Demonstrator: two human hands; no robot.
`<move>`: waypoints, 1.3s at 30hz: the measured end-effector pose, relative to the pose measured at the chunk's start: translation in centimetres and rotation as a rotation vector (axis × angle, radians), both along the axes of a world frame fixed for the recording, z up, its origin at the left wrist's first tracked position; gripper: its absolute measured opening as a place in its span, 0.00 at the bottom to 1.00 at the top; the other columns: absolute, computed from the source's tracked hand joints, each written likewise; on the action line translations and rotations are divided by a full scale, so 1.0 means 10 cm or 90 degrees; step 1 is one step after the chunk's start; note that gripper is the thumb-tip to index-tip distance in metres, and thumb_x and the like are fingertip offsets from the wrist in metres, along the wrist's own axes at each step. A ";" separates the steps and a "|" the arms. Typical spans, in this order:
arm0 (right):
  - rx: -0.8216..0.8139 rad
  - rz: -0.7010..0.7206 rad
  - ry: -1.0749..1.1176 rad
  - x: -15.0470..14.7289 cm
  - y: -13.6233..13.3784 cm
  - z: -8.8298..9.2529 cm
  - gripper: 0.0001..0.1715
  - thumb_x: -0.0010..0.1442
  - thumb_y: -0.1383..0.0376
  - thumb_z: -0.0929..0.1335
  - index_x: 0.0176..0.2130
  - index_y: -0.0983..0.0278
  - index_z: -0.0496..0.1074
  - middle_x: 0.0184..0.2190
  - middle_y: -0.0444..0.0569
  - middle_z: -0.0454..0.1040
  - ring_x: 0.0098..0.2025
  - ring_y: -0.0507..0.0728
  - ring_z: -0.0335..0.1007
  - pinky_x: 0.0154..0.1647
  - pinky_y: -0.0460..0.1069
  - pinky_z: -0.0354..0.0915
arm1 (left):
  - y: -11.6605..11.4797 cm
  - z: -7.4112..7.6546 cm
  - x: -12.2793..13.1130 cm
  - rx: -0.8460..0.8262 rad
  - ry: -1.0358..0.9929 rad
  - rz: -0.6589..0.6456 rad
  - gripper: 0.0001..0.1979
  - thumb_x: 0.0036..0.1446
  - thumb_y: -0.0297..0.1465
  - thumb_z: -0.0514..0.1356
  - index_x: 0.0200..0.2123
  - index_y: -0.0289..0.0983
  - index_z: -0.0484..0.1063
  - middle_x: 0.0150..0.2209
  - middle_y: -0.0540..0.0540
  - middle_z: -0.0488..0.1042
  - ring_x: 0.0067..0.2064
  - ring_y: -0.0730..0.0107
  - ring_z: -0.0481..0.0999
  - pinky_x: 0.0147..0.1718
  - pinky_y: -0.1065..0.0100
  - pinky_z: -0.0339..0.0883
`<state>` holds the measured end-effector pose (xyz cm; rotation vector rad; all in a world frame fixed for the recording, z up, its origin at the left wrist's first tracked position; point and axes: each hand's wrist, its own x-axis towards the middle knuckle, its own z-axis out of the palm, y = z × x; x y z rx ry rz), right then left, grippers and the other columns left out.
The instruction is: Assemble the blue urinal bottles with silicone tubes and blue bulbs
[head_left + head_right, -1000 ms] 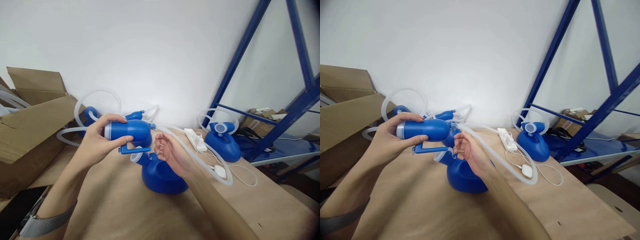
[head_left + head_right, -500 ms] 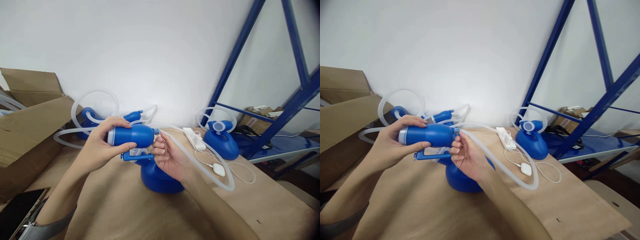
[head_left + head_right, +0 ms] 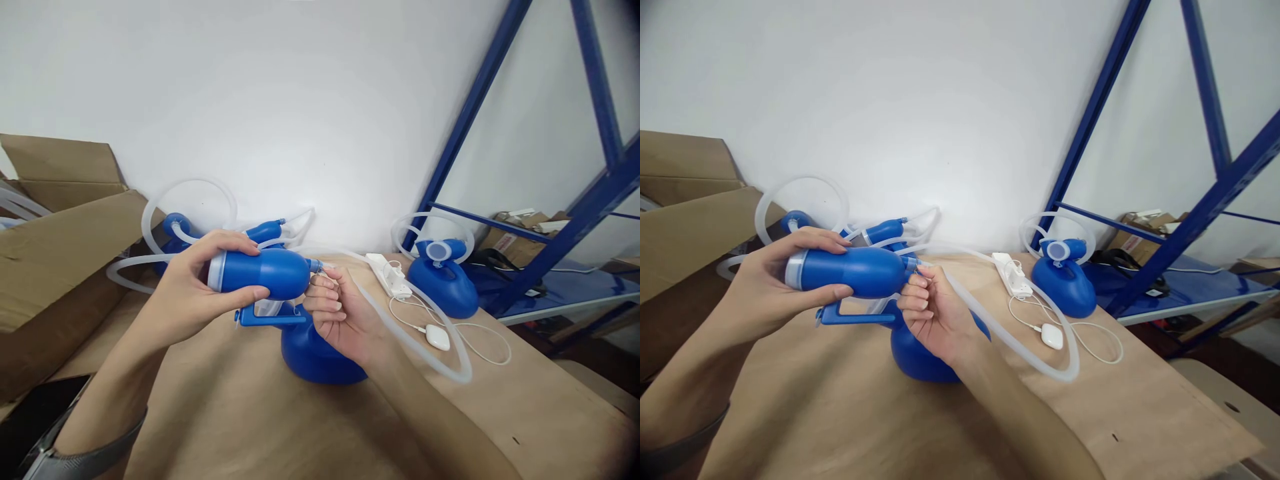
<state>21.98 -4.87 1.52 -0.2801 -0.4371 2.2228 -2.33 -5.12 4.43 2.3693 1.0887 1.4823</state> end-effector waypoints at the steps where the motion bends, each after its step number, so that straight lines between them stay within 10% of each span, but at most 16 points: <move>1: 0.015 0.002 -0.003 0.00 0.00 0.00 0.29 0.59 0.68 0.73 0.25 0.59 0.49 0.18 0.34 0.55 0.19 0.43 0.52 0.14 0.34 0.51 | 0.00 0.00 0.00 -0.003 -0.004 -0.001 0.17 0.55 0.41 0.74 0.45 0.46 0.78 0.49 0.48 0.80 0.54 0.54 0.79 0.55 0.56 0.77; 12: 0.060 -0.006 -0.047 0.02 -0.04 0.04 0.25 0.58 0.66 0.73 0.24 0.60 0.52 0.18 0.34 0.52 0.19 0.44 0.50 0.15 0.35 0.51 | -0.02 0.03 -0.01 -0.014 -0.042 -0.014 0.19 0.50 0.43 0.76 0.45 0.49 0.79 0.48 0.50 0.81 0.54 0.54 0.79 0.56 0.52 0.77; 16: 0.215 -0.085 -0.202 0.08 -0.06 0.10 0.15 0.60 0.59 0.73 0.31 0.62 0.64 0.23 0.36 0.62 0.21 0.45 0.59 0.18 0.38 0.55 | -0.03 0.08 -0.17 -0.045 -0.127 0.130 0.21 0.47 0.44 0.78 0.43 0.45 0.80 0.45 0.51 0.82 0.48 0.54 0.80 0.47 0.55 0.79; 21: 0.671 -0.200 -0.815 0.35 -0.10 0.18 0.20 0.64 0.48 0.69 0.46 0.60 0.76 0.40 0.52 0.78 0.44 0.63 0.77 0.42 0.54 0.70 | 0.02 0.10 -0.44 -0.121 -0.101 0.265 0.26 0.47 0.47 0.77 0.47 0.43 0.80 0.47 0.52 0.81 0.46 0.55 0.79 0.40 0.63 0.75; 26: 0.726 0.141 -1.388 0.64 0.03 0.09 0.40 0.59 0.52 0.74 0.67 0.60 0.70 0.64 0.63 0.71 0.61 0.75 0.71 0.56 0.62 0.66 | 0.05 0.08 -0.34 -0.073 0.020 0.261 0.23 0.52 0.48 0.74 0.47 0.45 0.79 0.47 0.53 0.80 0.46 0.56 0.79 0.40 0.62 0.72; 30: 0.723 0.250 -1.407 0.78 0.23 0.03 0.28 0.62 0.52 0.72 0.57 0.63 0.77 0.55 0.60 0.78 0.53 0.69 0.76 0.50 0.56 0.67 | -0.06 0.07 -0.05 0.032 0.063 0.185 0.19 0.57 0.45 0.72 0.48 0.45 0.77 0.46 0.51 0.79 0.48 0.56 0.78 0.49 0.58 0.72; 39: 0.765 0.189 -1.314 0.79 0.27 0.05 0.17 0.57 0.51 0.76 0.32 0.61 0.80 0.27 0.47 0.75 0.30 0.58 0.69 0.33 0.51 0.58 | -0.21 -0.26 0.72 0.002 0.150 0.011 0.12 0.58 0.30 0.65 0.46 0.40 0.75 0.47 0.43 0.75 0.48 0.57 0.79 0.45 0.58 0.77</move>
